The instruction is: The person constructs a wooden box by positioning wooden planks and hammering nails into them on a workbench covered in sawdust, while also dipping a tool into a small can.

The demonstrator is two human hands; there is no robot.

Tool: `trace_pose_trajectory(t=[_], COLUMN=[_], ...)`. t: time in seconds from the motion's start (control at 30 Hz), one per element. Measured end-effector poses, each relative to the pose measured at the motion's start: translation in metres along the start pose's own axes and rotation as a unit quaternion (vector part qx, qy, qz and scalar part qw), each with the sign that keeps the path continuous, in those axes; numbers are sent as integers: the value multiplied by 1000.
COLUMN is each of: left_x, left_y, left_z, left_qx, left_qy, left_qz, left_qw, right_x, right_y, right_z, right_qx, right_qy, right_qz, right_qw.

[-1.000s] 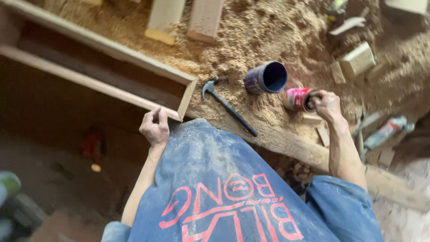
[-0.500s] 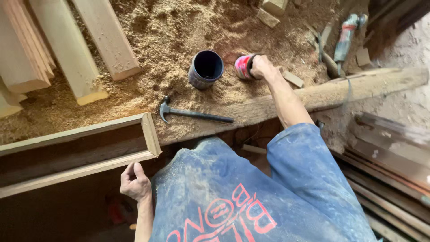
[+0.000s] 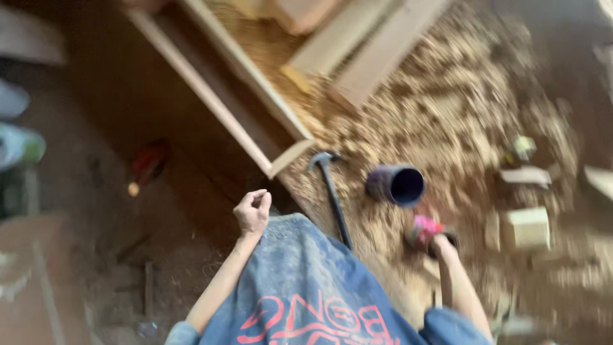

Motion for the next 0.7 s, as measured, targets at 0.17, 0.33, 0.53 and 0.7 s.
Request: trace_pose_trajectory(t=[0.17, 0.33, 0.53, 0.7], left_x=[-24, -40, -37, -23], left_y=[4, -7, -9, -15], left_z=[-40, -59, -55, -40], left_qx=[41, 39, 30, 55], left_qy=[101, 126, 149, 145], left_qz=[53, 23, 1, -61], left_qw=[993, 991, 988, 986], right_x=[4, 43, 3, -16], right_y=[18, 54, 51, 61], right_z=[-23, -59, -34, -27], right_qx=[-65, -91, -114, -124], right_qy=[23, -6, -19, -24], right_qz=[-91, -148, -184, -194], right_qw=[994, 985, 976, 973])
Point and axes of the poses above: each hand's wrist, its own x-axis towards the middle knuckle, its own y-axis out of the back of the hand, z = x × y, the point moved 7 cm from there along x, towards the middle knuckle, and after that the axes turned 8 degrees about x, right-handed, at the moved point
